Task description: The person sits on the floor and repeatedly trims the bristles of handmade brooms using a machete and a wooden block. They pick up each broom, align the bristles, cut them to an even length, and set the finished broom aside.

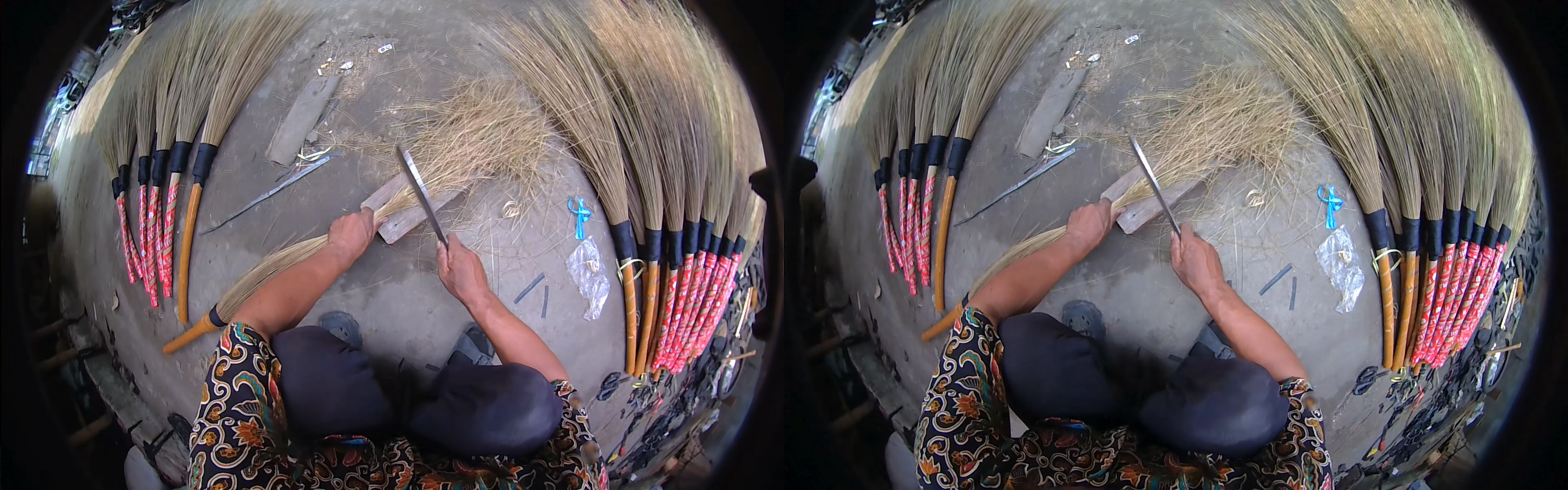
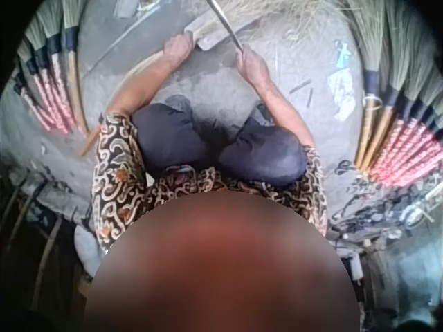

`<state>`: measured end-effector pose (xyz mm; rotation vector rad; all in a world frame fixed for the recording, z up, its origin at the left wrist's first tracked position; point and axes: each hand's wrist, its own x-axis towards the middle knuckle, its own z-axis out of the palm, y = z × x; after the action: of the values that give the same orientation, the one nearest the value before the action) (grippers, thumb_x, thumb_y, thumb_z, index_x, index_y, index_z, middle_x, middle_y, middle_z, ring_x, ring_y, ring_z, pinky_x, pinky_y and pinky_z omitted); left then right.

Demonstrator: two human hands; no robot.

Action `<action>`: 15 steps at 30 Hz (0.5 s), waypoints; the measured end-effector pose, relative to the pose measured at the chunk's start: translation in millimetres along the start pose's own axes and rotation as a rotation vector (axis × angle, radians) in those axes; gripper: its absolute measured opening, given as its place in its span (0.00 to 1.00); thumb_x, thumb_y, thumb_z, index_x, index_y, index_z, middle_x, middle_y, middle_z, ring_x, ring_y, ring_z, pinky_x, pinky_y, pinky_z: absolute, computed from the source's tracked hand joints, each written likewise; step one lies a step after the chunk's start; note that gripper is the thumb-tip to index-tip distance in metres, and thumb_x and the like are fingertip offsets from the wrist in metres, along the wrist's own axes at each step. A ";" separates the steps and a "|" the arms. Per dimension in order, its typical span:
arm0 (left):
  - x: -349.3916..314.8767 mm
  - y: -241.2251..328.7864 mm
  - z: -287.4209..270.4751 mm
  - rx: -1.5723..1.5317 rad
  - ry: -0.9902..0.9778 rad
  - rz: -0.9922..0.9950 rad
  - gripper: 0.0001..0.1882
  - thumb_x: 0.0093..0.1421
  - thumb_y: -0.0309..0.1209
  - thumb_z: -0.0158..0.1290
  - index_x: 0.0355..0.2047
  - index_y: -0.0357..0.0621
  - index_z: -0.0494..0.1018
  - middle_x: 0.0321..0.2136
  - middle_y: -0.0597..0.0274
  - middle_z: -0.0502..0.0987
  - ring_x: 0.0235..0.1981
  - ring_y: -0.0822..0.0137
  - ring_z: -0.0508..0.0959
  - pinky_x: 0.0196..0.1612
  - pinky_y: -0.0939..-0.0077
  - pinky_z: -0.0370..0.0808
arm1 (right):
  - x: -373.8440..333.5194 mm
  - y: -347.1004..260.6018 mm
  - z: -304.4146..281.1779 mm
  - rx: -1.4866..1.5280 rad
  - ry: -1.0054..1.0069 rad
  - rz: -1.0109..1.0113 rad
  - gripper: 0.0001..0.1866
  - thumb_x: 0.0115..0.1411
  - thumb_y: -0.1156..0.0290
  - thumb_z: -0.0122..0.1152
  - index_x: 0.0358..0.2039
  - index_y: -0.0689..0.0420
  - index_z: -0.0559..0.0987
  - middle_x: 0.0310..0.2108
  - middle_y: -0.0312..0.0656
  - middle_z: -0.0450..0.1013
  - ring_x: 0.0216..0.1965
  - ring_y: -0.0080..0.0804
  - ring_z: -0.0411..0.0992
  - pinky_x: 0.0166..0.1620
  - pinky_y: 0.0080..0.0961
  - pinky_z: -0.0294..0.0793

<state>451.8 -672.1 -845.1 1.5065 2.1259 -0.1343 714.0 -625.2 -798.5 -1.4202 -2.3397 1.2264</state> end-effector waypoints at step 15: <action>4.3 -3.5 -7.1 -0.007 0.011 -0.022 0.28 0.74 0.54 0.46 0.47 0.37 0.74 0.36 0.34 0.83 0.42 0.34 0.84 0.46 0.41 0.80 | 8.6 8.9 4.1 -0.050 -0.011 0.077 0.16 0.75 0.60 0.51 0.39 0.62 0.72 0.22 0.59 0.72 0.26 0.66 0.73 0.32 0.53 0.71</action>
<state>445.0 -667.2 -841.8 1.4839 2.1496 -0.1270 713.3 -618.7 -809.8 -1.5368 -2.3598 1.2054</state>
